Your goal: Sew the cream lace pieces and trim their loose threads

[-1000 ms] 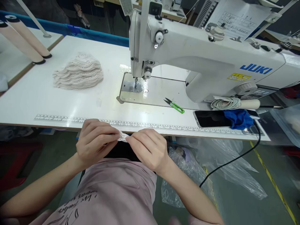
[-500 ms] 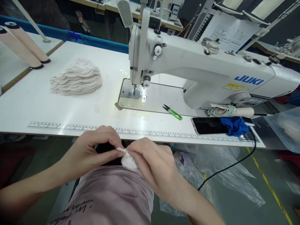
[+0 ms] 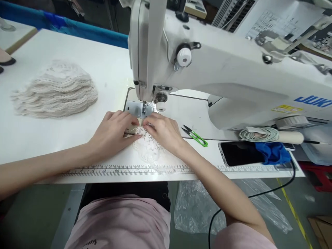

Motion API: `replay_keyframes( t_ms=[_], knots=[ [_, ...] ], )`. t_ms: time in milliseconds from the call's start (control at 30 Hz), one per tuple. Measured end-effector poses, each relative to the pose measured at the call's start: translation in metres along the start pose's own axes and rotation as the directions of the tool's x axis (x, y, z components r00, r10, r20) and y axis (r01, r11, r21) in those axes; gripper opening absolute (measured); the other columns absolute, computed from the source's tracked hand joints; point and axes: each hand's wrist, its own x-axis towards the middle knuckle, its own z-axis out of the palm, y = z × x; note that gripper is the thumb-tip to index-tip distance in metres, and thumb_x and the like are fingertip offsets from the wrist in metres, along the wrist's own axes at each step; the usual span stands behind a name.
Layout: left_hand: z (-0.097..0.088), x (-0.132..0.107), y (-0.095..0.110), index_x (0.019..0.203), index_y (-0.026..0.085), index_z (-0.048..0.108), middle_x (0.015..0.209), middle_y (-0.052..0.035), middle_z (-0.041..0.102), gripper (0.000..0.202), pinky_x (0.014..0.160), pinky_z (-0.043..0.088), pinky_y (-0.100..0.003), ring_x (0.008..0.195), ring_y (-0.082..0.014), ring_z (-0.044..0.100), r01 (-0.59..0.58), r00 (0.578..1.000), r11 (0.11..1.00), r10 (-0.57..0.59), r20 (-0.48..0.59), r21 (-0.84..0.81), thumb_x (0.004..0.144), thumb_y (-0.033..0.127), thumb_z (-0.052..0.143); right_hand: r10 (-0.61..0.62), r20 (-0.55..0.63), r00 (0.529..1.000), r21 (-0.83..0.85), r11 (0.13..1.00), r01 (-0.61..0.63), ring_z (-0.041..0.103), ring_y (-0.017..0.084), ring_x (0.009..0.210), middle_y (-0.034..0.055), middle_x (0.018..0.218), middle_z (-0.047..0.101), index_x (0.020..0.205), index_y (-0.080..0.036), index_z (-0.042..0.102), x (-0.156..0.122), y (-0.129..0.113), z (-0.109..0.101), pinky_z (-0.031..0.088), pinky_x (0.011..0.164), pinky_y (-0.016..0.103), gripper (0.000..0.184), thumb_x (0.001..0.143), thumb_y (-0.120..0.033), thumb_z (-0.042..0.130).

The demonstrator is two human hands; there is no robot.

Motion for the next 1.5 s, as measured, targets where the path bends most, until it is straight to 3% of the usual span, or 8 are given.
replay_keyframes(
  t_ms=[167,300,433,567,633,767,1033,1500],
  knots=[
    [-0.003,-0.005,-0.007,0.097,0.017,0.066,0.102,-0.0050,0.073,0.012,0.082,0.043,-0.041,0.092,-0.0235,0.063,-0.317,0.935,0.923,0.343,-0.092,0.218,0.087,0.022,0.069,-0.022,-0.034,0.999,0.063,0.998,0.024,0.062,0.013,0.078,-0.0006,0.090,0.071,0.090,-0.021,0.072,0.004,0.002,0.001,0.043,0.071,0.027,0.013,0.092,-0.018,0.060],
    [-0.007,-0.010,-0.007,0.093,0.017,0.069,0.101,0.0000,0.076,0.005,0.079,0.043,-0.039,0.090,-0.0187,0.065,-0.435,0.870,0.841,0.484,-0.089,0.321,0.091,0.019,0.065,-0.108,-0.048,0.993,-0.011,0.994,0.107,0.062,0.015,0.081,0.0018,0.094,0.070,0.107,-0.023,0.072,0.007,0.012,0.007,0.043,0.080,0.033,0.019,0.096,-0.022,0.057],
    [-0.011,-0.017,-0.002,0.105,0.012,0.069,0.116,-0.0035,0.074,0.020,0.080,0.043,-0.042,0.098,-0.0210,0.066,-0.417,0.902,0.864,0.432,0.010,0.283,0.095,0.027,0.061,-0.167,-0.060,0.984,-0.311,0.940,0.141,0.060,0.021,0.083,0.0076,0.092,0.067,0.123,-0.021,0.069,0.001,0.032,0.000,0.042,0.076,0.037,0.034,0.101,-0.039,0.049],
    [-0.011,-0.019,-0.001,0.115,0.008,0.066,0.122,-0.0083,0.072,0.031,0.084,0.042,-0.043,0.107,-0.0239,0.066,-0.393,0.919,0.885,0.391,0.060,0.252,0.095,0.030,0.059,-0.083,-0.248,0.965,-0.524,0.850,-0.061,0.058,0.026,0.081,0.0114,0.086,0.065,0.102,-0.015,0.075,-0.011,0.038,-0.016,0.040,0.072,0.040,0.039,0.101,-0.042,0.046],
    [-0.010,-0.017,-0.002,0.118,0.008,0.065,0.123,-0.0100,0.071,0.031,0.086,0.042,-0.044,0.112,-0.0249,0.065,-0.382,0.924,0.894,0.378,0.062,0.234,0.096,0.029,0.057,-0.129,-0.241,0.962,-0.492,0.871,-0.007,0.056,0.022,0.077,0.0097,0.084,0.065,0.102,-0.016,0.075,-0.015,0.028,-0.017,0.040,0.067,0.037,0.036,0.101,-0.038,0.046],
    [-0.007,-0.008,-0.007,0.120,0.011,0.064,0.124,-0.0095,0.071,0.030,0.089,0.042,-0.044,0.116,-0.0252,0.064,-0.347,0.937,0.912,0.347,0.040,0.218,0.097,0.027,0.055,-0.238,-0.081,0.968,-0.446,0.877,0.179,0.058,0.022,0.084,0.0083,0.094,0.068,0.126,-0.016,0.065,-0.017,0.008,-0.003,0.044,0.073,0.036,0.036,0.102,-0.033,0.044],
    [-0.002,0.006,-0.012,0.122,0.012,0.064,0.123,-0.0097,0.071,0.031,0.091,0.042,-0.046,0.119,-0.0267,0.064,-0.328,0.942,0.899,0.333,0.034,0.291,0.098,0.030,0.054,-0.199,-0.119,0.973,-0.506,0.855,0.113,0.058,0.026,0.094,0.0122,0.094,0.069,0.125,-0.015,0.066,0.001,0.027,0.008,0.045,0.074,0.037,0.042,0.102,-0.042,0.043],
    [0.002,0.010,-0.011,0.122,0.010,0.061,0.121,-0.0146,0.071,0.037,0.094,0.038,-0.047,0.123,-0.0316,0.061,-0.305,0.948,0.897,0.318,0.010,0.321,0.099,0.036,0.049,-0.190,-0.144,0.971,-0.557,0.827,0.079,0.055,0.031,0.112,0.0145,0.113,0.068,0.129,-0.016,0.062,0.006,0.026,0.009,0.044,0.086,0.041,0.046,0.100,-0.047,0.044]
  ],
)
